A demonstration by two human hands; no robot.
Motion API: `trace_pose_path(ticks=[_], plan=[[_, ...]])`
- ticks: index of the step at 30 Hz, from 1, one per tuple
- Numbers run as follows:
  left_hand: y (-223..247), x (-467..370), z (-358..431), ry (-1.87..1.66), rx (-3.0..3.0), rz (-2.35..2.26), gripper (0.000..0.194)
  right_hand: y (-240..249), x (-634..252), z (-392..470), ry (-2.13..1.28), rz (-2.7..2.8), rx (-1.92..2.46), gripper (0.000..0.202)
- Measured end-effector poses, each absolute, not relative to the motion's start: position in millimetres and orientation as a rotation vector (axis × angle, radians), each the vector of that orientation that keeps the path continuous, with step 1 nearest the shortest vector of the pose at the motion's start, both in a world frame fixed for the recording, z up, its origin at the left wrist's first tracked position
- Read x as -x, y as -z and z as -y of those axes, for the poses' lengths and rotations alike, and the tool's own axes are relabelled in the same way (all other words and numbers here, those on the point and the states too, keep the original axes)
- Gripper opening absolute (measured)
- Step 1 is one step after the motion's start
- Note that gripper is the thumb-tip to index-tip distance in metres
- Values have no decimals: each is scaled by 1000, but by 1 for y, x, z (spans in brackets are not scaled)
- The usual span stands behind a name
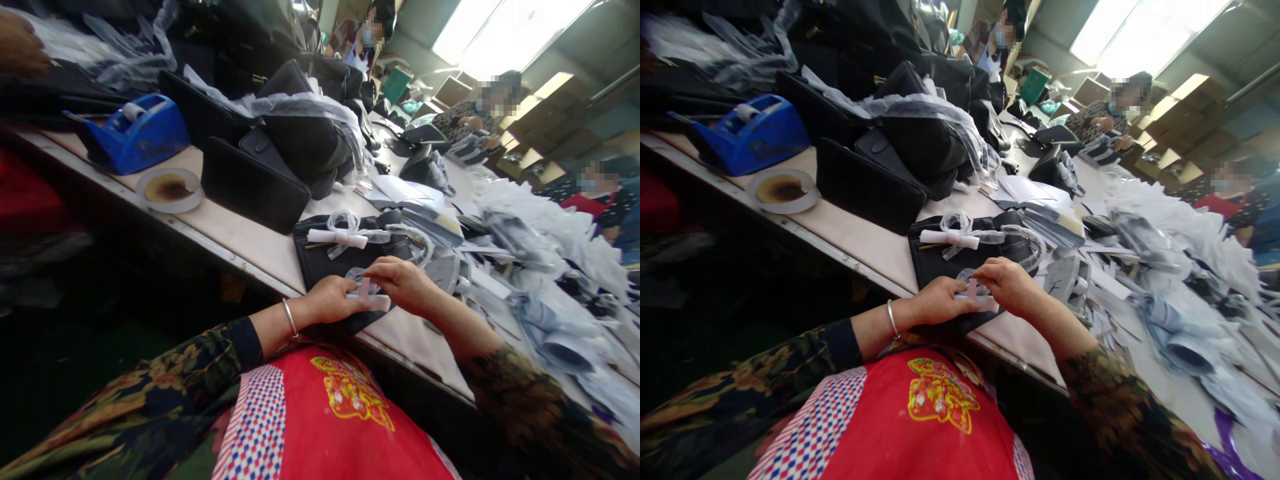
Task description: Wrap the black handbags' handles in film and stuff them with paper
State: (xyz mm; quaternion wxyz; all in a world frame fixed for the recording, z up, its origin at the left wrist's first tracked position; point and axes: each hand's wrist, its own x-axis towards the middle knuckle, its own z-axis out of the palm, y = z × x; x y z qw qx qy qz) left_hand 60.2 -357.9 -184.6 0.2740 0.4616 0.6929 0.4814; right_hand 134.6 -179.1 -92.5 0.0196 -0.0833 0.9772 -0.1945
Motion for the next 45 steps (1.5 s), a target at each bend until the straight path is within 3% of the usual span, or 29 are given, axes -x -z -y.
trace_pose_path(ticks=[5,11,25,34,41,45], plan=[[187,-63,358,-1262,-1246,-1909,48,87,-120,184,293,-2900,524,20],[183,-65,360,-1255,-1290,-1944,47,86,-112,196,110,-2800,419,16],[183,-50,352,-1208,-1176,-1748,47,108,-126,193,412,-3111,427,22],[175,-57,358,-1230,-1098,-1788,53,67,-113,177,702,-2551,356,35],[174,-57,356,-1147,-1157,-1845,61,71,-103,183,486,-2510,242,29],[176,-56,355,-1115,-1190,-1882,55,76,-95,192,350,-2498,125,23]])
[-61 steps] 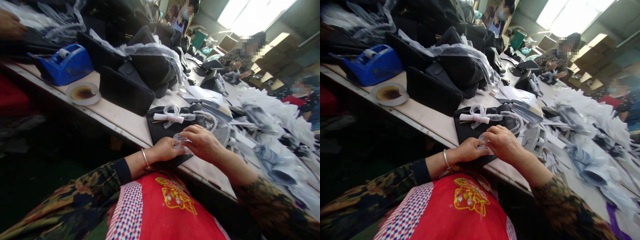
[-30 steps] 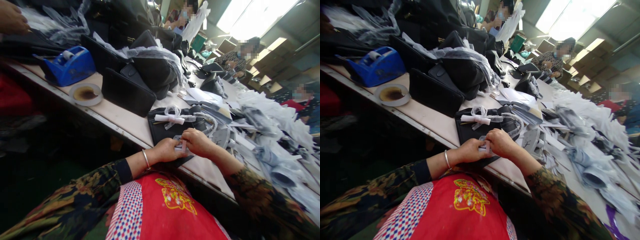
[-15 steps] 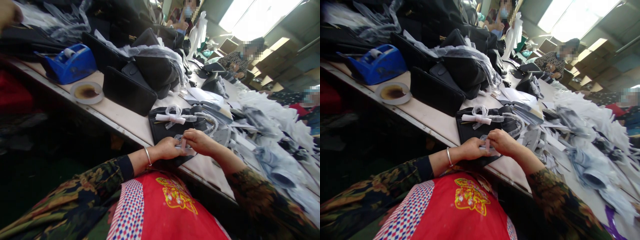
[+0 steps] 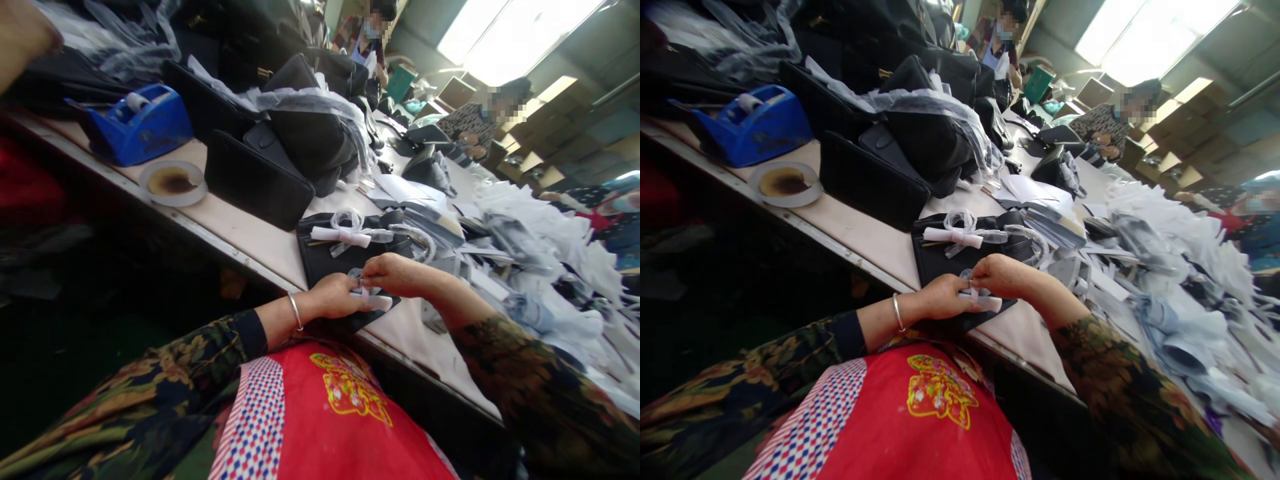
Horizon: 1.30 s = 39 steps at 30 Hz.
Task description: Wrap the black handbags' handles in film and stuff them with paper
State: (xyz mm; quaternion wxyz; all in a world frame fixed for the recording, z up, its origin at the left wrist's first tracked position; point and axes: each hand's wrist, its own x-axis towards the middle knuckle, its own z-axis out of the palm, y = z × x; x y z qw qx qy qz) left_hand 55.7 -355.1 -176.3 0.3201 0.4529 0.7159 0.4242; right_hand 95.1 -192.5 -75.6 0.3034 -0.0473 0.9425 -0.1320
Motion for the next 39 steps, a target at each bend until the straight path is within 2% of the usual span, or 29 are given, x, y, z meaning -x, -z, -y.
trace_pose_path(ticks=[3,6,11,14,17,19,23,27,33,39], plan=[[176,-56,355,-1110,-1197,-1881,47,74,-91,202,208,-2526,43,15],[177,-55,355,-1137,-1198,-1860,50,76,-93,205,143,-2580,-12,9],[182,-50,356,-1246,-1089,-1767,47,85,-117,190,350,-2885,-25,24],[183,-48,356,-1277,-954,-1638,46,88,-137,177,566,-2937,251,32],[182,-48,356,-1289,-834,-1546,42,93,-151,171,551,-2936,576,56],[181,-48,355,-1289,-814,-1529,41,97,-156,171,466,-2967,626,63],[179,-49,356,-1298,-823,-1488,44,106,-160,179,366,-3034,549,50],[177,-49,357,-1292,-819,-1484,44,110,-161,186,371,-3059,500,47],[176,-50,358,-1275,-882,-1537,42,120,-168,189,363,-3131,469,29],[178,-49,357,-1262,-886,-1511,42,128,-176,192,394,-3238,465,26]])
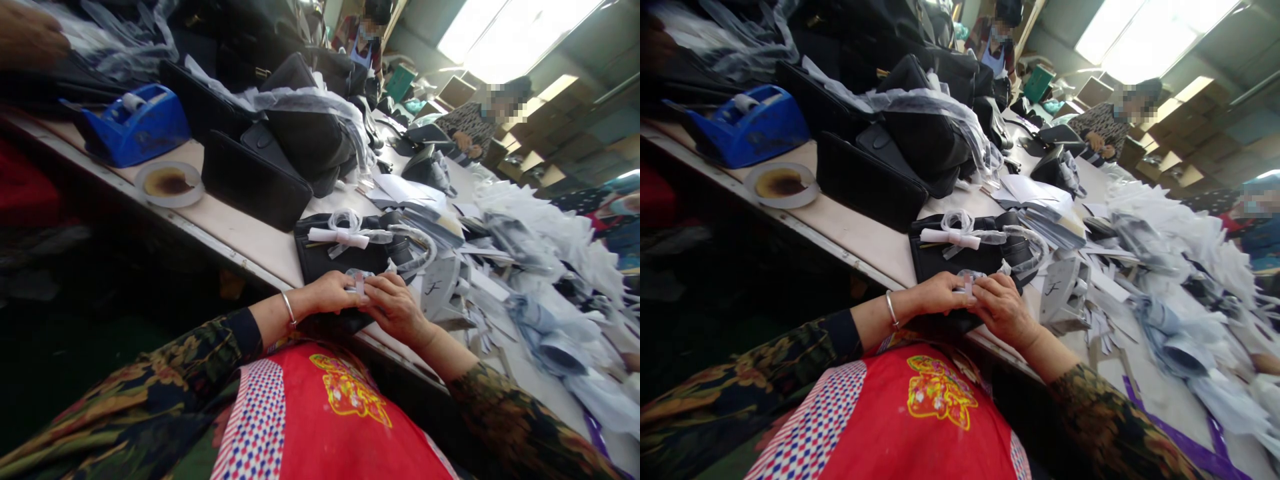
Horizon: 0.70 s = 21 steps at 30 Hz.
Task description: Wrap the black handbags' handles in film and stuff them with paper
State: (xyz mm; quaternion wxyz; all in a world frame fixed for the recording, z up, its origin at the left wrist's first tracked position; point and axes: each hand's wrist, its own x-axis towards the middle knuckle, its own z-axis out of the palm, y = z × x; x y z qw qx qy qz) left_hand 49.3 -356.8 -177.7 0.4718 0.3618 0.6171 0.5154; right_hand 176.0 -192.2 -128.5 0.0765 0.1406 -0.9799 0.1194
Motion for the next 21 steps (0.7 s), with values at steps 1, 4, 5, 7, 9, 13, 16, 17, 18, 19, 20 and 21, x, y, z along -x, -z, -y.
trace_pose_path(ticks=[1,4,5,7,9,13,16,17,18,19,20,21], plan=[[178,-49,357,-1268,-884,-1507,40,126,-176,192,-359,2956,-429,28],[180,-51,357,-1302,-886,-1501,36,112,-172,190,-443,3055,-510,38],[180,-51,356,-1304,-883,-1509,37,106,-169,188,-506,3082,-533,36],[181,-52,356,-1280,-872,-1539,39,96,-162,185,-649,3115,-513,28],[181,-52,356,-1244,-869,-1570,44,87,-153,183,-739,3122,-422,27],[176,-51,357,-1234,-949,-1606,54,74,-129,188,-640,3188,-225,28],[174,-51,359,-1235,-990,-1623,53,70,-112,195,-454,3376,-174,26],[174,-51,359,-1241,-997,-1628,53,70,-107,196,-407,3448,-187,23],[175,-51,359,-1249,-1002,-1635,54,70,-102,198,-376,3512,-203,22],[175,-51,359,-1257,-1009,-1645,55,71,-99,199,-354,3564,-219,22],[176,-51,359,-1262,-1019,-1656,55,72,-96,200,-335,3602,-227,23],[177,-51,359,-1260,-1035,-1667,56,73,-94,201,-323,3629,-224,23]])
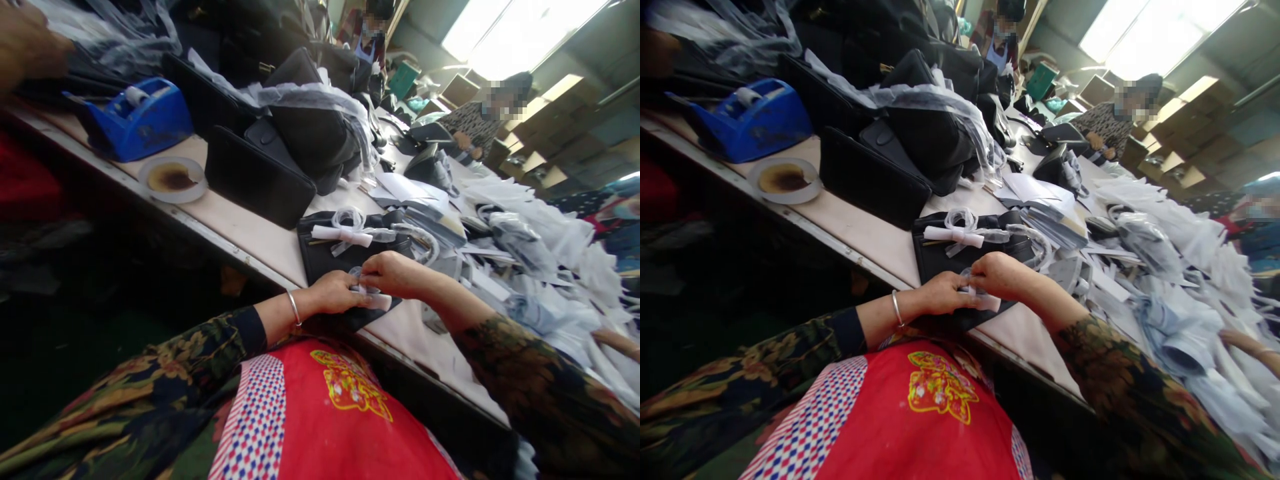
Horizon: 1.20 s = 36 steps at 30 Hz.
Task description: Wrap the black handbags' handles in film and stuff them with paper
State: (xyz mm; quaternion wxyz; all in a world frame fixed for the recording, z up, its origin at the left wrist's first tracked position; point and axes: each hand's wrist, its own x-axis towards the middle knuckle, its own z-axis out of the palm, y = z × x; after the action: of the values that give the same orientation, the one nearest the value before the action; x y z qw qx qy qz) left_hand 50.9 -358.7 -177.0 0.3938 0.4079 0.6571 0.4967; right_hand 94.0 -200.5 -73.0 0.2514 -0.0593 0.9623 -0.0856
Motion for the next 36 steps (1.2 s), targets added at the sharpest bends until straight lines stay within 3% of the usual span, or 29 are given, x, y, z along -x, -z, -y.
trace_pose_path(ticks=[15,28,36], plan=[[180,-50,356,-1188,-1201,-1775,55,68,-82,216,36,-2458,103,14],[177,-49,356,-1179,-1026,-1690,36,96,-117,202,72,-2777,452,20],[177,-52,355,-1242,-918,-1610,36,103,-144,196,419,-2901,399,33]])
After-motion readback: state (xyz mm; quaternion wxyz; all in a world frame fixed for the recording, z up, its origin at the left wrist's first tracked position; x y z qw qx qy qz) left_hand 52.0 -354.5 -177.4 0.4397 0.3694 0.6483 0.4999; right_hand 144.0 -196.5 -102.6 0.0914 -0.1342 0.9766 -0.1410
